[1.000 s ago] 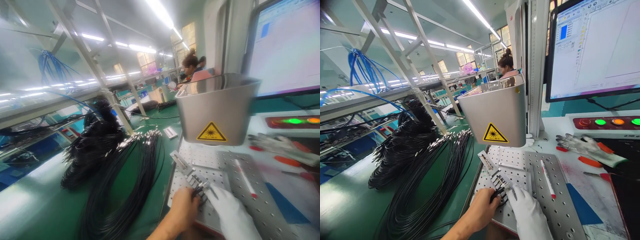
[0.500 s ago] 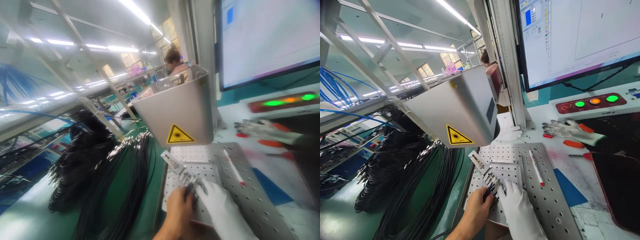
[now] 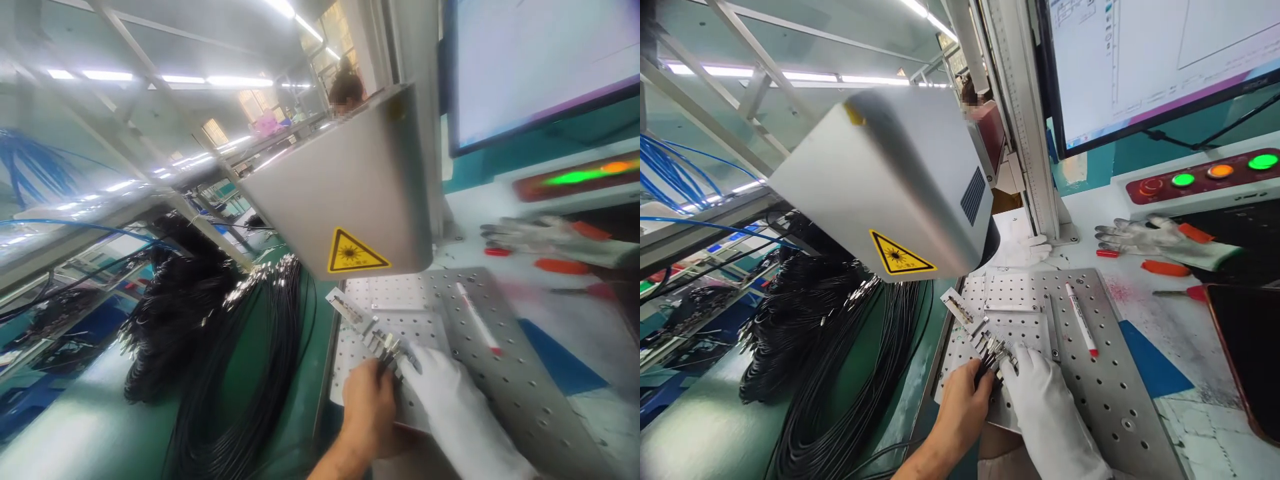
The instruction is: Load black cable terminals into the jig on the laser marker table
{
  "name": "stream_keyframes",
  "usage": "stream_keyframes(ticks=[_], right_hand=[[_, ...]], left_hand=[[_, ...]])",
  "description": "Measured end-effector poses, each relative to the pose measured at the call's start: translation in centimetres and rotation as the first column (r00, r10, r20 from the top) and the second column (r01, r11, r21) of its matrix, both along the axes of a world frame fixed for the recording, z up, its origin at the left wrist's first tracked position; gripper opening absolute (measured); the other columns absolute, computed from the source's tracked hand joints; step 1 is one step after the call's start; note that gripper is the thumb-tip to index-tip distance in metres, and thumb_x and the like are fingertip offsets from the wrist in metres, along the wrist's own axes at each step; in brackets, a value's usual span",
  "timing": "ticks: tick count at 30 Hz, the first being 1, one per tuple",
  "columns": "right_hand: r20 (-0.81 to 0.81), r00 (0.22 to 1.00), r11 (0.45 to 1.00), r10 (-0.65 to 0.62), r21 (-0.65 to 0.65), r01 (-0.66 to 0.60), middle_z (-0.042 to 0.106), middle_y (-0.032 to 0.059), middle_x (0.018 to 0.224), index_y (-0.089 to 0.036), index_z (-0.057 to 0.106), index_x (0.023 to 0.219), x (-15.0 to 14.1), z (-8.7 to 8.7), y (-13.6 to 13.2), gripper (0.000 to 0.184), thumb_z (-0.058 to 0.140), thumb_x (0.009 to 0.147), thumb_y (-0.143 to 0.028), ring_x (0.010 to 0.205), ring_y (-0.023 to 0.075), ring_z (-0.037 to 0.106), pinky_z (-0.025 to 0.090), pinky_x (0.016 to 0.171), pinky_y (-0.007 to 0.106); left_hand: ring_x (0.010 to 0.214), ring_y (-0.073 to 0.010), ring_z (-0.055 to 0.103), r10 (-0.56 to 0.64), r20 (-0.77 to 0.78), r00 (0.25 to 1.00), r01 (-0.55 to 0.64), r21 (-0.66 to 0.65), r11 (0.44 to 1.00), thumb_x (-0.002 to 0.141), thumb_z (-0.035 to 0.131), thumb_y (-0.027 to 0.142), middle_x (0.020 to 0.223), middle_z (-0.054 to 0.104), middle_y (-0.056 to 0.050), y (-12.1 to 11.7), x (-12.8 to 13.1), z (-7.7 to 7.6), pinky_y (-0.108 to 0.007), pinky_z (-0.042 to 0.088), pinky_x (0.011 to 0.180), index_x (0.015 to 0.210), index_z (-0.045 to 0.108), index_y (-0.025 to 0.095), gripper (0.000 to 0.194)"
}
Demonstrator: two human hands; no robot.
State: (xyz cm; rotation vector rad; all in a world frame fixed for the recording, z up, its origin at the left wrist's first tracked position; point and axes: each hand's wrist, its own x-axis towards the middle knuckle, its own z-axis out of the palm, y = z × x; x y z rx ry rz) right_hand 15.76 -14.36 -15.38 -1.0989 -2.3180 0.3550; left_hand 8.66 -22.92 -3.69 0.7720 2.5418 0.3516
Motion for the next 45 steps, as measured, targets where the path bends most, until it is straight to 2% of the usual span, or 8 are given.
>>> stream_keyframes(ticks=[7,13,17,21,27,34,41,45], right_hand=[[0.108,0.985,0.991,0.135,0.012,-0.137,0.069,0.0090,0.101,-0.025,0.072,0.113,1.2,-0.5,0.9,0.027,0.054,0.094,-0.024,0.076,0.0197,0.065,0.052,0.066,0.028],[0.282,0.921,0.937,0.267,0.147,-0.317,0.062,0.0089,0.127,-0.025,0.071,0.118,2.4,-1.6,1.0,0.048,0.048,0.085,0.001,0.103,0.0227,0.063,0.052,0.081,0.031],[0.170,0.977,0.974,0.132,0.161,-0.160,0.070,0.0079,0.108,-0.024,0.075,0.106,1.0,-1.5,0.8,0.032,0.048,0.095,-0.012,0.084,0.0197,0.068,0.053,0.070,0.027],[0.110,0.994,0.984,-0.016,0.177,-0.003,0.072,0.0078,0.095,-0.024,0.076,0.104,0.0,-0.9,0.4,0.027,0.049,0.099,-0.022,0.075,0.0186,0.068,0.055,0.064,0.026],[0.352,0.907,0.912,0.232,0.246,-0.329,0.064,0.0029,0.126,-0.041,0.068,0.120,1.2,-1.6,0.8,0.064,0.060,0.074,0.003,0.093,0.0241,0.067,0.057,0.071,0.031],[0.156,0.983,0.993,0.098,0.052,-0.107,0.071,0.0056,0.106,-0.032,0.074,0.109,0.3,-2.7,1.6,0.030,0.055,0.089,-0.020,0.082,0.0207,0.069,0.057,0.065,0.027],[0.047,0.994,0.991,0.094,0.090,-0.098,0.072,0.0065,0.095,-0.028,0.075,0.103,0.1,-2.4,1.4,0.026,0.052,0.092,-0.023,0.071,0.0182,0.067,0.054,0.061,0.025],[-0.001,1.000,0.996,-0.001,0.091,0.001,0.072,0.0069,0.094,-0.026,0.077,0.102,-0.5,-1.9,0.8,0.030,0.048,0.095,-0.024,0.066,0.0194,0.067,0.055,0.060,0.029]], left_hand=[[0.088,-0.0223,0.061,-0.018,0.010,1.000,0.018,0.007,1.000,0.095,0.046,0.024,0.095,0.071,-0.009,0.1,0.1,-0.3,-0.032,0.031,0.071,0.091,0.064,0.018,0.020],[0.087,-0.0224,0.060,-0.016,0.023,1.000,0.015,0.063,0.998,0.093,0.045,0.022,0.091,0.069,-0.008,0.0,0.0,-0.5,-0.031,0.032,0.072,0.092,0.066,0.018,0.021],[0.066,-0.0145,0.044,-0.032,0.119,0.992,0.018,0.114,0.993,0.087,0.051,0.018,0.062,0.048,0.001,-0.1,-0.9,0.1,-0.030,0.024,0.062,0.065,0.051,0.019,0.022],[0.060,-0.0111,0.033,-0.062,0.179,0.982,0.027,0.195,0.981,0.087,0.052,0.018,0.055,0.034,0.005,-0.4,-1.6,0.6,-0.030,0.020,0.060,0.057,0.037,0.019,0.033],[0.065,-0.0119,0.044,-0.023,0.270,0.963,-0.044,0.237,0.971,0.069,0.065,0.014,0.063,0.051,0.005,-0.8,-2.1,0.2,-0.027,0.028,0.062,0.070,0.052,0.018,0.014],[0.068,-0.0128,0.049,0.055,0.304,0.951,-0.135,0.248,0.959,0.064,0.060,0.006,0.066,0.054,0.005,-0.1,-1.7,-0.4,-0.025,0.034,0.063,0.074,0.053,0.018,0.017],[0.064,-0.0130,0.050,0.025,0.274,0.961,-0.103,0.276,0.956,0.063,0.060,0.005,0.063,0.055,0.005,0.3,-1.8,-1.3,-0.026,0.033,0.062,0.072,0.053,0.019,0.017],[0.061,-0.0124,0.046,-0.013,0.261,0.965,-0.066,0.291,0.955,0.075,0.058,0.014,0.058,0.051,0.004,0.0,-2.3,-1.2,-0.027,0.029,0.059,0.067,0.050,0.019,0.012]])
